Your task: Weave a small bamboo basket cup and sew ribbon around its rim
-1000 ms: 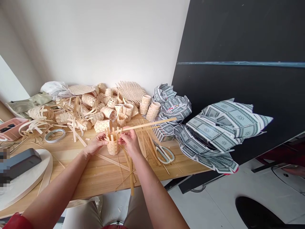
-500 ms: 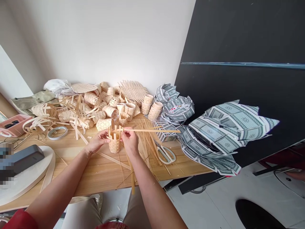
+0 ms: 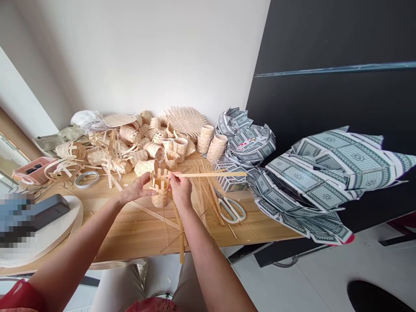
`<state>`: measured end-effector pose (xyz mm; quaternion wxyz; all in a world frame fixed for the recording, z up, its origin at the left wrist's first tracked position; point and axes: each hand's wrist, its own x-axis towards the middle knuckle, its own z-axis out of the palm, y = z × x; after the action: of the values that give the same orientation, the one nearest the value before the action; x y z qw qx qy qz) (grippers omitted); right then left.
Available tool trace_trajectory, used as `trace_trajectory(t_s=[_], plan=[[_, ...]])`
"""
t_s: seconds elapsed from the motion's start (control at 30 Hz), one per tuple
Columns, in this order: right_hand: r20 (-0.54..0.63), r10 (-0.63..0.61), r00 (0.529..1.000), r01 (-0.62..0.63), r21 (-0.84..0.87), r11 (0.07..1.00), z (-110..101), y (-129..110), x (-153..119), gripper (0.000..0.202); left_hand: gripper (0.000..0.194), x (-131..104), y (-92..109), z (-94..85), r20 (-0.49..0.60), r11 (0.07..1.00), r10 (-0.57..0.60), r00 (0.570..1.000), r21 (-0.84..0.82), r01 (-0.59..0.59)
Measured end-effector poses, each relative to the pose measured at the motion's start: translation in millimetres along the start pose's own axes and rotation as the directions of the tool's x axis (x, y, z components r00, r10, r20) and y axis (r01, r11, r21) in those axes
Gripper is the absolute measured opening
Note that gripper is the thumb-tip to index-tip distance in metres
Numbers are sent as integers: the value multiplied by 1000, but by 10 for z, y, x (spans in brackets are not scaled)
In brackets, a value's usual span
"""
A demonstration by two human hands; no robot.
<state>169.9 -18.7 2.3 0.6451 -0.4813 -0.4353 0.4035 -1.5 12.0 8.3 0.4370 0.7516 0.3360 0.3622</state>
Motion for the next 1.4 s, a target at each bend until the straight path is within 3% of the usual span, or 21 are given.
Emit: trace_trajectory(t_s=[0.13, 0.2, 0.37, 0.6, 0.83, 1.1, 1.3, 1.4], plan=[[62, 9, 998, -10, 15, 1000, -6, -16, 45, 21, 89, 5, 74, -44, 26, 982, 25, 999, 185, -29], [110, 11, 994, -13, 18, 1000, -6, -34, 58, 19, 98, 11, 126, -65, 72, 965, 26, 997, 259, -44], [216, 33, 976, -36, 11, 999, -27, -32, 96, 18, 100, 29, 281, -89, 178, 925, -33, 984, 379, -37], [350, 2, 937, 6, -23, 1000, -47, -68, 136, 20, 97, -21, 364, -34, 153, 845, 30, 988, 524, -107], [459, -50, 887, 102, -90, 991, -14, -110, 143, 18, 92, -132, 417, 12, 144, 778, -31, 989, 624, -67], [504, -121, 855, 229, -158, 961, 3, -82, 184, 16, 77, -164, 573, -36, 150, 825, -32, 988, 562, -59], [554, -161, 817, 321, -206, 924, 21, -77, 231, 12, 88, -142, 623, 6, 152, 820, -40, 988, 570, -55], [553, -162, 817, 343, -241, 908, 27, -110, 237, 12, 84, -142, 575, 62, 77, 787, -42, 996, 617, -15]])
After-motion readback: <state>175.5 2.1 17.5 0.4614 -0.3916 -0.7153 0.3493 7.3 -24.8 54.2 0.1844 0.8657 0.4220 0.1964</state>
